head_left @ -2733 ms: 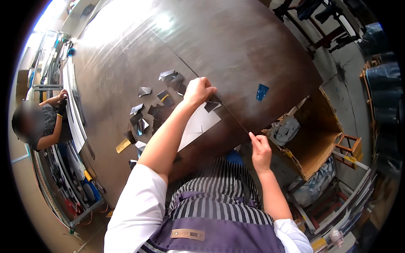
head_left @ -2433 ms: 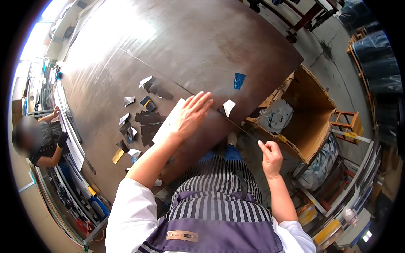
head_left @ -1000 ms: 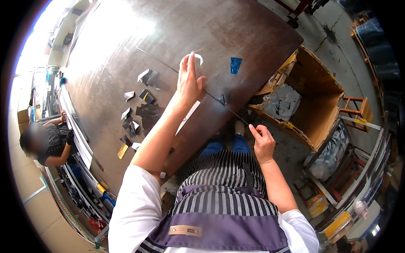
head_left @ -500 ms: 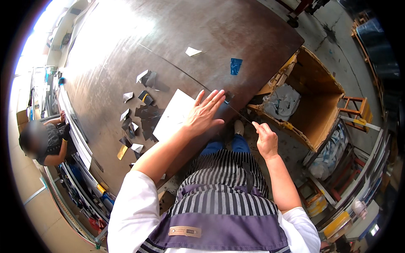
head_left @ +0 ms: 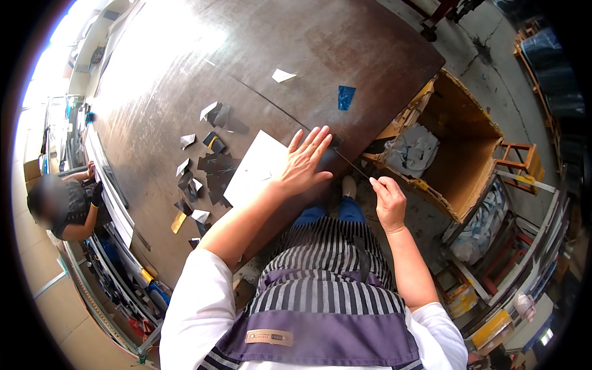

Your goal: The person arranges small dark tiles onto a white rectangular sheet on a metal table, then uses a machine to press the sheet. The person repeats the arranging and pressing steps multiple times.

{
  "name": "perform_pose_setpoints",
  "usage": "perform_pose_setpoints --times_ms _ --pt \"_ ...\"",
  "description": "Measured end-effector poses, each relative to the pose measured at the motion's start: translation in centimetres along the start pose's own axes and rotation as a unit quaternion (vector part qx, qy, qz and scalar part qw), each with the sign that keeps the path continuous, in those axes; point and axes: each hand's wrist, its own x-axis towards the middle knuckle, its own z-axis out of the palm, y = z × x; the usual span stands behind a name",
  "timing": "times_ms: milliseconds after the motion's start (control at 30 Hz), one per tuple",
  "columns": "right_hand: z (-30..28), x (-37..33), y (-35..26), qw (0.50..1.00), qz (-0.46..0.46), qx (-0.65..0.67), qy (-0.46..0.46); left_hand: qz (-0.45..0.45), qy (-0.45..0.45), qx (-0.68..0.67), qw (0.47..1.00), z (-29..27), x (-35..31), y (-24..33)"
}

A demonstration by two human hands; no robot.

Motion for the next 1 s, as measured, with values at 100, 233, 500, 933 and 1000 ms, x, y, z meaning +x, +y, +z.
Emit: perform_pose_setpoints --times_ms 100,233,500,933,1000 --pt "-0.3 0.1 0.5 1.0 0.016 0.004 -0.007 0.012 -0.018 0.031 0.999 0.0 -0.9 0.1" --pt "-0.6 0.4 1.2 0.998 0.044 0.016 -0.041 0.0 -0.022 0.025 0.999 -0.2 -0.6 0.8" --pt "-0.5 1.4 0.6 0.998 0.046 -0.027 -0.029 -0.039 0.005 0.029 0.999 0.3 1.3 1.9" --pt "0.0 1.4 2.3 0.998 0.002 -0.041 -0.038 -0.057 0.022 0.023 0.998 0.1 3.2 2.5" --pt "-0.2 1.8 1.9 0.998 0.002 -0.048 -0.041 -0.059 0.026 0.016 0.998 -0.1 3.5 2.5"
